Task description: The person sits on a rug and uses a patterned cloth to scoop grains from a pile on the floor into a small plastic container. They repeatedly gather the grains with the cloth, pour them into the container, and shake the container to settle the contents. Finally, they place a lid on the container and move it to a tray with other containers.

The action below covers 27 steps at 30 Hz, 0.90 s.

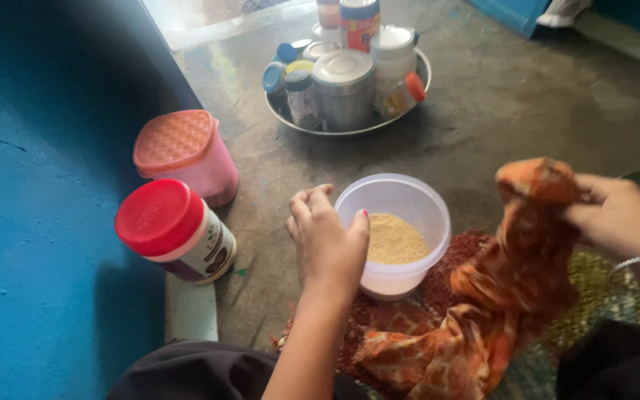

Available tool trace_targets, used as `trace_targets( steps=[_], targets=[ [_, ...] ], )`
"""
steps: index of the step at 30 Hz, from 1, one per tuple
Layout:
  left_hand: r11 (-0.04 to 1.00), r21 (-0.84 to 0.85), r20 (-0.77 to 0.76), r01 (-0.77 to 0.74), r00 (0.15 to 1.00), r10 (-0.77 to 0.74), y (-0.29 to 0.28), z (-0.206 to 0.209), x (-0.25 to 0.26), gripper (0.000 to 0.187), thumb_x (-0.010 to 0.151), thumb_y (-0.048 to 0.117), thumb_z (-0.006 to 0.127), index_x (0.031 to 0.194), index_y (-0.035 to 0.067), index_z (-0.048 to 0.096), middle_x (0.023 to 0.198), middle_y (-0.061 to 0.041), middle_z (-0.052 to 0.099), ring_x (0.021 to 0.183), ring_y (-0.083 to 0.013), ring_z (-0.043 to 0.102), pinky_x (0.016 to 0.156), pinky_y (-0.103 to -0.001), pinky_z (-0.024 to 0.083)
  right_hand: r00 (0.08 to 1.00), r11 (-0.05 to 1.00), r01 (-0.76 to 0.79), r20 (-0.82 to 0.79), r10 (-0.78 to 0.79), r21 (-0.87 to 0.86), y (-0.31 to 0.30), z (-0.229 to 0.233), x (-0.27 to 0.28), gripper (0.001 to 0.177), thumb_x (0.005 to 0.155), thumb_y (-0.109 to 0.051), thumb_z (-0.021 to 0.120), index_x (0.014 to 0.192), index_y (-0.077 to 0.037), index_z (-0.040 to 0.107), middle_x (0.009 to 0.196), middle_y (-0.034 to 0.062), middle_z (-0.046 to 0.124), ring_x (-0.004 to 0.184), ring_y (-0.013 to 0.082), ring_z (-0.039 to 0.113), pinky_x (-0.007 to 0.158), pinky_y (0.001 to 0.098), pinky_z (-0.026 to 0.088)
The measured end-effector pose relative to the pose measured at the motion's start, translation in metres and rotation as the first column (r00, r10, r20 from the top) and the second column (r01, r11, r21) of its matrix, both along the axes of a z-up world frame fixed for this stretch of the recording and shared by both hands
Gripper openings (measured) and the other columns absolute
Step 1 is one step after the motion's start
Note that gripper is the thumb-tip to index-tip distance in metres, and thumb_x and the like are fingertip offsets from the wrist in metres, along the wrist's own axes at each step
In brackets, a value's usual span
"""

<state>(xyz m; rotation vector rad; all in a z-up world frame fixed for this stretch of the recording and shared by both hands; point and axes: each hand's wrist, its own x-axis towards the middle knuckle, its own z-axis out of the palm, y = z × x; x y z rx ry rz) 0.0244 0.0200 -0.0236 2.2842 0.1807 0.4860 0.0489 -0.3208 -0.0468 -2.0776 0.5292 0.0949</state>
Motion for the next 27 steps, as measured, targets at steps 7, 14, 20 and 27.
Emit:
trace_targets(
  steps=[7, 14, 20, 27],
  targets=[
    [0.959, -0.276, -0.268, -0.065, 0.963, -0.012, 0.003, -0.024, 0.024, 0.045, 0.088, 0.039, 0.067, 0.116, 0.005, 0.069, 0.129, -0.016, 0.061, 0.117, -0.0324, 0.061, 0.102, -0.044, 0.048, 0.929, 0.993, -0.1, 0.363, 0.072, 0.057, 0.088, 0.043, 0.005, 0.049, 0.095, 0.0, 0.05, 0.141, -0.008, 0.062, 0.124, 0.0087, 0.071, 0.113, 0.0205, 0.066, 0.103, 0.0382, 0.049],
    [0.802, -0.593, -0.198, -0.07, 0.978, -0.061, 0.0, -0.044, 0.054, 0.034, 0.096, 0.028, 0.053, 0.11, 0.003, 0.071, 0.101, -0.013, 0.077, 0.091, -0.0214, 0.071, 0.083, -0.035, 0.055, 0.773, 0.935, -0.268, 0.527, 0.352, -0.231, 0.13, 0.021, 0.049, 0.06, 0.081, 0.005, 0.046, 0.137, -0.008, 0.064, 0.122, 0.0181, 0.07, 0.11, 0.0273, 0.066, 0.1, 0.0379, 0.051],
    [0.818, -0.555, -0.257, -0.152, 0.966, 0.005, -0.003, -0.04, 0.048, 0.031, 0.099, 0.026, 0.049, 0.109, 0.006, 0.071, 0.098, -0.009, 0.077, 0.086, -0.0167, 0.07, 0.079, -0.033, 0.053, 0.808, 0.818, -0.5, 0.492, 0.324, 0.282, 0.135, -0.042, 0.072, 0.051, 0.095, 0.003, 0.039, 0.14, -0.006, 0.062, 0.117, 0.0058, 0.065, 0.105, 0.0131, 0.057, 0.095, 0.0269, 0.046],
    [0.795, -0.578, -0.253, -0.182, 0.967, 0.037, -0.007, -0.034, 0.04, 0.03, 0.098, 0.027, 0.05, 0.105, 0.007, 0.071, 0.095, -0.01, 0.077, 0.086, -0.021, 0.073, 0.081, -0.04, 0.058, 0.894, 0.96, -0.268, 0.394, 0.215, 0.083, 0.159, -0.019, 0.022, 0.047, 0.096, -0.001, 0.044, 0.136, -0.012, 0.066, 0.109, 0.0109, 0.074, 0.096, 0.0158, 0.066, 0.087, 0.0303, 0.051]
  ],
)
